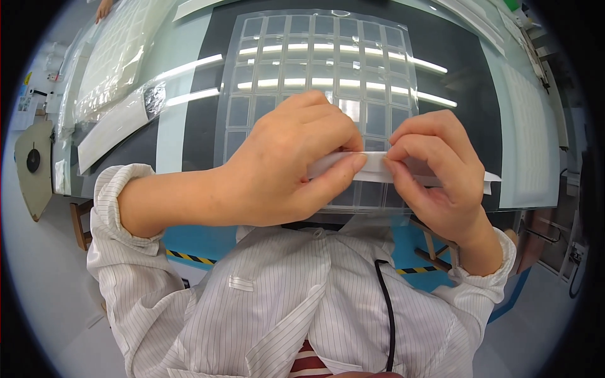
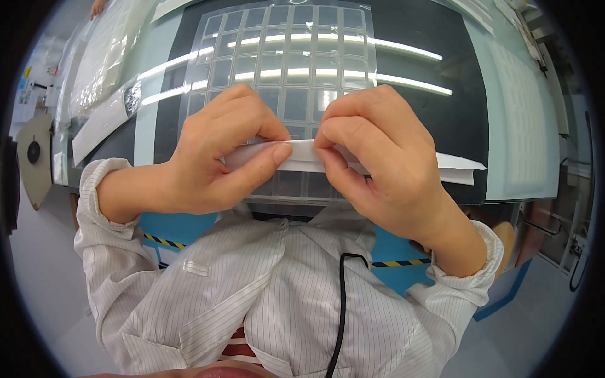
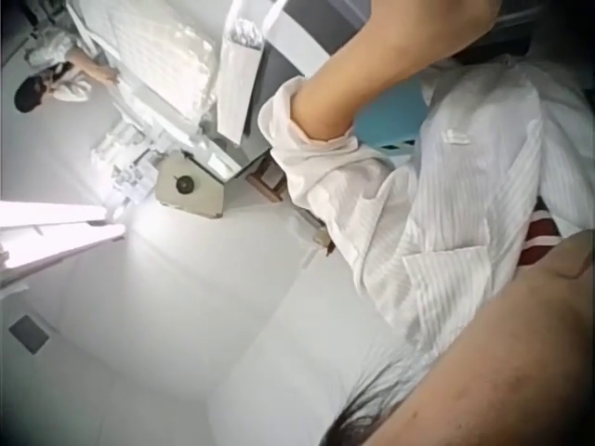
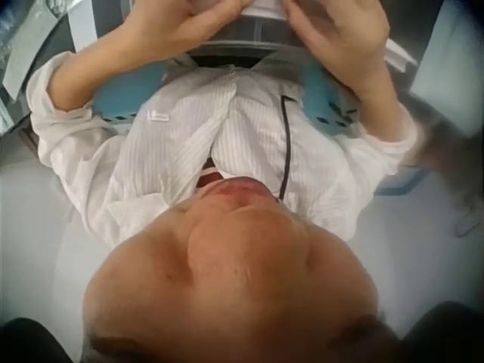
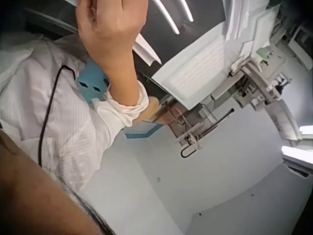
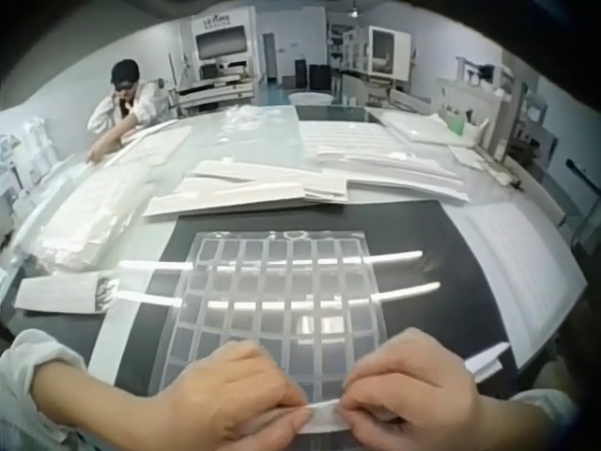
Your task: Manually placing small electronic components into a grid and organizing paper strips at a workstation.
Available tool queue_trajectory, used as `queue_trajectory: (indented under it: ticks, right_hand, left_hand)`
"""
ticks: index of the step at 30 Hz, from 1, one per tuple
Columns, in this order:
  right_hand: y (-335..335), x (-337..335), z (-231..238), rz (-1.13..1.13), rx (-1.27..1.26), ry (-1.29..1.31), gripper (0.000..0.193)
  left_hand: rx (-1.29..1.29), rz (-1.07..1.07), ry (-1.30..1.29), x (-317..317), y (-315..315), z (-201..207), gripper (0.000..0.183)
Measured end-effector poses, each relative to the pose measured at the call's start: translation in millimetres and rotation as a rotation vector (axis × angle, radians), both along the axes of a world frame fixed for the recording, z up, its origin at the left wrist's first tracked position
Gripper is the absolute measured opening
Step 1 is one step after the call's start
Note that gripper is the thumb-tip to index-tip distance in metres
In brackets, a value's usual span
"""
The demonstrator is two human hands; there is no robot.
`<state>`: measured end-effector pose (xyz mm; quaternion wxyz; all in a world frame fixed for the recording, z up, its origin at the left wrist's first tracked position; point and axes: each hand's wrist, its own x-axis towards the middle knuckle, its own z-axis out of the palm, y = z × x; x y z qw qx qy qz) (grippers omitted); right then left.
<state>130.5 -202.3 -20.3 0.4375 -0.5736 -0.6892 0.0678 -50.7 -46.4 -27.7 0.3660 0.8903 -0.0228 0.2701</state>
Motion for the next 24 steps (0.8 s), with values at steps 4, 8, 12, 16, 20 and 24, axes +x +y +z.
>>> queue_trajectory:
  ticks: [4, 8, 12, 16, 20, 24]
  right_hand:
    - [1, 19, 21, 0.114, -0.243, 0.166, 0.013]
    - [24, 32, 27, 0.008, -0.444, 0.379, 0.008]
    - [60, 31, 16, -0.028, -0.535, 0.238, 0.011]
    - [72, 31, 1, 0.013, -0.572, 0.096, 0.009]
    - [66, 31, -6, -0.045, -0.604, 0.280, 0.009]
    - [61, 36, -2, -0.027, -0.624, 0.358, 0.008]
  left_hand:
    - [-0.022, 0.002, 0.026, 7, 2, -3, 0.006]
    - [-0.011, -0.010, 0.114, -2, 10, -8, 0.008]
    - [0.040, -0.006, 0.048, -4, 13, -14, 0.010]
    - [0.148, -0.001, -0.030, -3, 17, -31, 0.014]
    - [0.177, -0.058, -0.037, 0, 19, -36, 0.017]
    - [0.176, -0.049, -0.052, 5, 15, -35, 0.018]
